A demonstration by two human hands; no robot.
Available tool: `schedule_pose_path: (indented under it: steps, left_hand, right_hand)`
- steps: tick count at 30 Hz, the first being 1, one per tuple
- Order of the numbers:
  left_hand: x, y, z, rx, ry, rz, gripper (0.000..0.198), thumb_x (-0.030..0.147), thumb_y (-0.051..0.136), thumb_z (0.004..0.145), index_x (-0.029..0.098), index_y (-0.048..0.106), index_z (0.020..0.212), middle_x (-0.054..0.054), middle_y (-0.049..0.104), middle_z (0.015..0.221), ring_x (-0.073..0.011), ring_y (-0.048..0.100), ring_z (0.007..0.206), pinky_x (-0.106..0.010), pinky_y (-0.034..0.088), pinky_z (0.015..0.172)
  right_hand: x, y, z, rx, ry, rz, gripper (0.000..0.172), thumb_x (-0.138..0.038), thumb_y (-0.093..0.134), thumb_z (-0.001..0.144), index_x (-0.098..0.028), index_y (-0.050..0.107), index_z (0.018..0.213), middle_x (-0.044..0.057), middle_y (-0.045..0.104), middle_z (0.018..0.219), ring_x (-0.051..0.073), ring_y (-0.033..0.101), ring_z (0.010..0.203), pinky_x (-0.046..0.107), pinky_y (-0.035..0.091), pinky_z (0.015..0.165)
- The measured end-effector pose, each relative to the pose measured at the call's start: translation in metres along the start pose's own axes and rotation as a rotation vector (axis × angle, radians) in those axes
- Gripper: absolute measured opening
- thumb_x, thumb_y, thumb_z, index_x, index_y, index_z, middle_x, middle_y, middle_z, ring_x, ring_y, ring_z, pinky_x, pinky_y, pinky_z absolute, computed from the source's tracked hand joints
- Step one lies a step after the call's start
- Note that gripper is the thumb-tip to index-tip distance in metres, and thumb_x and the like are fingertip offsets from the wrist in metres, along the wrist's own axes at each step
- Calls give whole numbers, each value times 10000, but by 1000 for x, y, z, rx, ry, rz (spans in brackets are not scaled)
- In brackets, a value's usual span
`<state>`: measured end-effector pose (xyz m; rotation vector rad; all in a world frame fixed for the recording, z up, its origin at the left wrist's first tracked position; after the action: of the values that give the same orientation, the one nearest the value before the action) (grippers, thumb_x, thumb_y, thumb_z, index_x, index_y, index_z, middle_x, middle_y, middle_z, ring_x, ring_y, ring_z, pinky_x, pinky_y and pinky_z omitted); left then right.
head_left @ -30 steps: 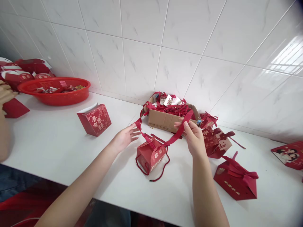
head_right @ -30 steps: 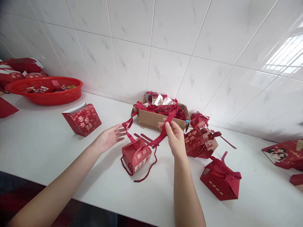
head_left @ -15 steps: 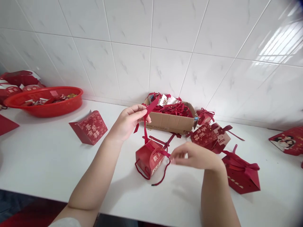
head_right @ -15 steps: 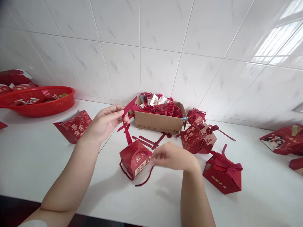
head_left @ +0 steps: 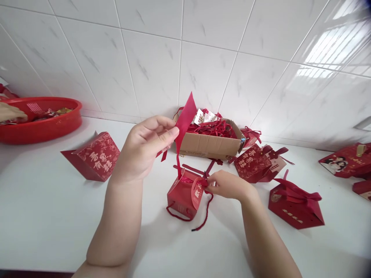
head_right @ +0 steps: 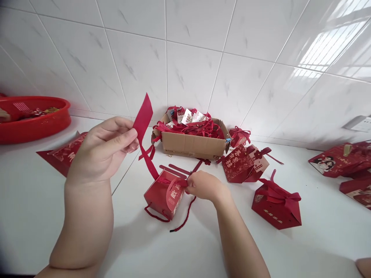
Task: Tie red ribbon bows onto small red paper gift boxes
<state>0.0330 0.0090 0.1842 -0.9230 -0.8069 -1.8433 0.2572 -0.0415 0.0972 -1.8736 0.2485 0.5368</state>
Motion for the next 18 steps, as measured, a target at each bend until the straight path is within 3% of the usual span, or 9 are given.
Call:
schedule_pose_path:
  steps: [5, 11, 14, 18]
  left_hand:
    - [6, -6, -1, -60, 79, -97, 48, 198, 728, 770, 179, 684, 770, 18, 622, 639, -80, 561, 528, -198, 439, 471]
    - [6, -10, -1, -86, 88, -109, 84, 218, 744, 769, 171, 691, 814, 13, 664, 673, -90, 619, 588, -179, 490, 485]
    - [5, -11, -1, -83, 84, -108, 89, 228, 739, 775, 172, 687, 821, 10, 673, 687, -101, 639, 601, -185, 501, 480]
    - [3, -9, 0, -93, 76, -107, 101, 241, 743, 772, 178, 686, 825, 12, 677, 709, -104, 643, 612, -196, 499, 470]
  right_hand:
    - [0, -15, -11, 129, -46, 103, 199, -217, 528, 734, -192, 456, 550, -2, 543, 598, 131, 502, 595, 256, 339, 535]
    - [-2, -27, -25, 186, -164, 696, 298, -259, 572, 818, -214, 330, 650, -61, 482, 534, 112, 578, 541, 212, 350, 504]
    - [-2, -27, -25, 181, -246, 947, 275, -301, 648, 811, -218, 390, 759, -67, 559, 545, 94, 549, 459, 213, 401, 485]
    - [0, -29, -27, 189, -317, 1109, 177, -338, 638, 823, -205, 542, 889, 2, 675, 698, 131, 626, 543, 276, 507, 547]
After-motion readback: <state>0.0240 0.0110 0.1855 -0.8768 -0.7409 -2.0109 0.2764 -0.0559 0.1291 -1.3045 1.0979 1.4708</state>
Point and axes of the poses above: each hand's wrist, its own z-axis towards the middle knuckle, its own y-axis out of the palm, x = y × z, the point moved 1 cm from there along z, towards the middle knuckle
